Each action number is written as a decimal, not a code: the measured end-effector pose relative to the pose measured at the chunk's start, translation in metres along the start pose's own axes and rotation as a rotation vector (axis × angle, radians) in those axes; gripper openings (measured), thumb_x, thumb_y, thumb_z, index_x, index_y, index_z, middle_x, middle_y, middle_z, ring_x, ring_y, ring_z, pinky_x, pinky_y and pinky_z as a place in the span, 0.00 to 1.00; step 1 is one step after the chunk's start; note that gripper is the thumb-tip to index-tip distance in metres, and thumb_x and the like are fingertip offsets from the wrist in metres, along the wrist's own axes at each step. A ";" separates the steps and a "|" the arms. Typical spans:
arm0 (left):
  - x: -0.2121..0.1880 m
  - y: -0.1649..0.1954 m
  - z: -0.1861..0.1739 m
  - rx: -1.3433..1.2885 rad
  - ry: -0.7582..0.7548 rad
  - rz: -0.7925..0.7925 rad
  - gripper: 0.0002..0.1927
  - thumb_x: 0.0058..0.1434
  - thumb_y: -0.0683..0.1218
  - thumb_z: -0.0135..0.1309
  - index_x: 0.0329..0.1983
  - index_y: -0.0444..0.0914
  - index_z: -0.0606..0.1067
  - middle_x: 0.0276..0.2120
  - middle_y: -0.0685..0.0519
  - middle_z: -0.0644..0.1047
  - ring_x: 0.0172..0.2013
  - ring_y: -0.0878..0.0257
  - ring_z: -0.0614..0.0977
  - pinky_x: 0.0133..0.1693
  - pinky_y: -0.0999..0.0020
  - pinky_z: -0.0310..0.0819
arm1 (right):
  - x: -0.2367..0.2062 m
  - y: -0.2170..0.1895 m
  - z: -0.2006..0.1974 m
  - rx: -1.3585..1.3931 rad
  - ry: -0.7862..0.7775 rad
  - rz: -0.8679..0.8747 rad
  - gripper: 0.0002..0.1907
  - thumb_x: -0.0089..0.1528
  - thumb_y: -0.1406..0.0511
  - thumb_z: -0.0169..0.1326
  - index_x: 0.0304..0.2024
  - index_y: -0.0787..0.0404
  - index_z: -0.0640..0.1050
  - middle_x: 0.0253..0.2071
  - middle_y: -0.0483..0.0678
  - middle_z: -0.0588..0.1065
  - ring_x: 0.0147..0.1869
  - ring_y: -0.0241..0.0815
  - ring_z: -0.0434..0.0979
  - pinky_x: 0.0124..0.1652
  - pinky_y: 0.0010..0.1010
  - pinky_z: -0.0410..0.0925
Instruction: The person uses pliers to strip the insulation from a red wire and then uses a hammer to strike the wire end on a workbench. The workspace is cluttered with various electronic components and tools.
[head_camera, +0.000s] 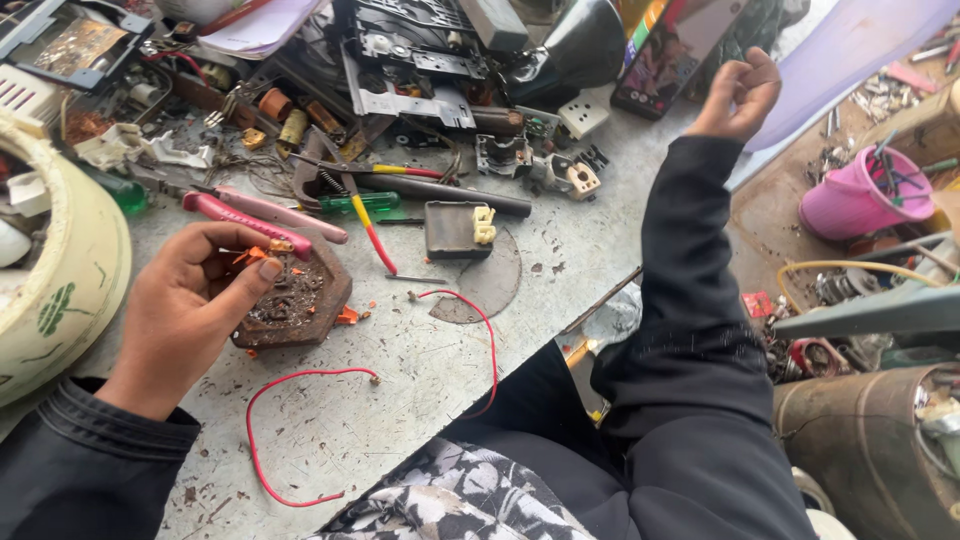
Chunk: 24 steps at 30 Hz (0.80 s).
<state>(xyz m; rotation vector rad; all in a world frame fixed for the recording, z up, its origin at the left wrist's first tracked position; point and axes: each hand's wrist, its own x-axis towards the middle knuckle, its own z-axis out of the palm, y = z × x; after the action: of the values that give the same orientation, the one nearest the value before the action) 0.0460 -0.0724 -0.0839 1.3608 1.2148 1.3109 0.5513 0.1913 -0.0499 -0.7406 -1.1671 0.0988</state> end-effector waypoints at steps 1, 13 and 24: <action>0.000 -0.001 0.001 -0.004 0.010 0.006 0.15 0.66 0.39 0.57 0.55 0.31 0.71 0.45 0.52 0.78 0.44 0.69 0.80 0.45 0.75 0.76 | -0.007 -0.011 0.009 -0.002 -0.067 -0.124 0.08 0.70 0.66 0.59 0.50 0.55 0.74 0.51 0.47 0.74 0.50 0.38 0.75 0.46 0.30 0.71; -0.006 -0.008 0.006 -0.093 0.044 0.065 0.14 0.70 0.40 0.54 0.58 0.33 0.71 0.44 0.53 0.78 0.43 0.70 0.80 0.45 0.75 0.77 | -0.157 -0.237 0.167 0.195 -1.235 -0.594 0.28 0.60 0.63 0.69 0.61 0.57 0.75 0.56 0.50 0.72 0.61 0.49 0.72 0.60 0.40 0.69; -0.007 0.007 0.008 -0.081 -0.022 0.033 0.17 0.65 0.38 0.56 0.57 0.31 0.71 0.49 0.52 0.79 0.48 0.69 0.81 0.50 0.75 0.78 | -0.194 -0.198 0.164 0.168 -1.204 -0.599 0.18 0.66 0.63 0.65 0.57 0.56 0.76 0.49 0.46 0.76 0.55 0.47 0.78 0.56 0.38 0.71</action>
<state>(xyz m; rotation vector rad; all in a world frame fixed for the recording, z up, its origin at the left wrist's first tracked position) 0.0545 -0.0799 -0.0785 1.3389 1.1164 1.3510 0.2710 0.0336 -0.0600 -0.0828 -2.4446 0.1407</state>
